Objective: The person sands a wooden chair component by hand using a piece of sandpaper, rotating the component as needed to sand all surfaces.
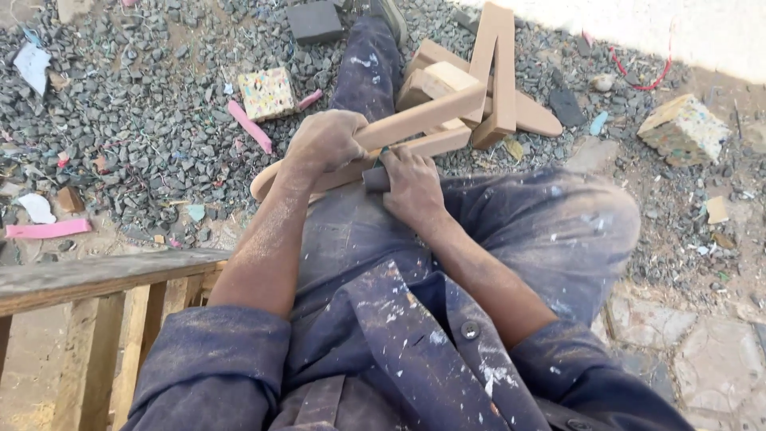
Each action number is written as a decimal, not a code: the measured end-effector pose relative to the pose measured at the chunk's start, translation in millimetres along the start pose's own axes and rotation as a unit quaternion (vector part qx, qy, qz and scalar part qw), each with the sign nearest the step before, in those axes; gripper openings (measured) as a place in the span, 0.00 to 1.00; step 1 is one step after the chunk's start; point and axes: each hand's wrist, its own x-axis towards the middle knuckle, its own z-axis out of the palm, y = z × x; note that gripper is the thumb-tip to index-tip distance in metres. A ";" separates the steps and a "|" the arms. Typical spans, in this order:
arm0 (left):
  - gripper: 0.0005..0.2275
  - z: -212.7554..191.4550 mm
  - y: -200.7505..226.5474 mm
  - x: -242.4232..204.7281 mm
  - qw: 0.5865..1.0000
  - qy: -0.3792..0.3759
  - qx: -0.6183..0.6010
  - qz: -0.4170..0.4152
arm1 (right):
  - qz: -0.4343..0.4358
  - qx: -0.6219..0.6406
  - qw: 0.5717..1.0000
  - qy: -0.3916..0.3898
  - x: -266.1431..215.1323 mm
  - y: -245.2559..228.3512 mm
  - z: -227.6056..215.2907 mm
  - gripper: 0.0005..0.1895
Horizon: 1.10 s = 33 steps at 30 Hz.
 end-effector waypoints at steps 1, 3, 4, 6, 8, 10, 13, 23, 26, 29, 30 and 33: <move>0.17 -0.1 3.6 6.2 1.000 0.002 0.001 -0.001 | -0.002 0.001 1.000 0.001 1.0 6.3 -1.7 0.29; 0.21 4.3 10.2 13.9 1.000 -0.020 -0.010 -0.017 | -0.018 0.021 1.000 0.000 -3.4 17.1 -1.5 0.30; 0.21 8.4 8.5 18.6 1.000 -0.023 -0.007 -0.020 | -0.019 0.025 1.000 -0.001 -4.4 22.5 -3.2 0.30; 0.18 18.8 4.4 23.0 0.999 -0.017 -0.031 -0.019 | -0.026 0.073 0.996 0.030 -10.8 31.3 -5.0 0.30; 0.15 18.3 6.1 25.1 0.998 -0.016 -0.057 -0.026 | -0.032 0.085 0.995 0.037 -4.1 47.1 12.3 0.32; 0.13 17.5 4.9 24.6 0.996 -0.010 -0.083 -0.034 | -0.041 0.097 0.993 0.045 0.5 53.4 21.6 0.34; 0.12 18.6 0.6 27.4 0.994 0.008 -0.110 -0.027 | -0.052 0.099 0.993 0.043 3.0 54.9 19.3 0.35; 0.13 28.5 3.1 25.0 0.995 0.000 -0.096 0.019 | 0.013 0.037 0.993 0.107 8.6 87.1 42.1 0.26; 0.13 31.4 -1.5 25.9 0.995 0.010 -0.101 0.025 | 0.027 -0.030 0.992 0.117 4.3 73.4 42.0 0.24; 0.14 33.3 -5.5 27.6 0.994 0.009 -0.108 0.021 | -0.043 -0.020 0.991 0.122 -3.9 31.4 26.1 0.22; 0.14 33.1 -6.8 27.4 0.994 0.006 -0.110 0.015 | -0.110 0.002 0.986 0.126 -5.6 14.9 20.1 0.22; 0.16 46.1 -17.3 37.8 0.991 0.014 -0.131 0.023 | -0.138 0.020 0.971 0.193 -6.9 27.8 23.1 0.20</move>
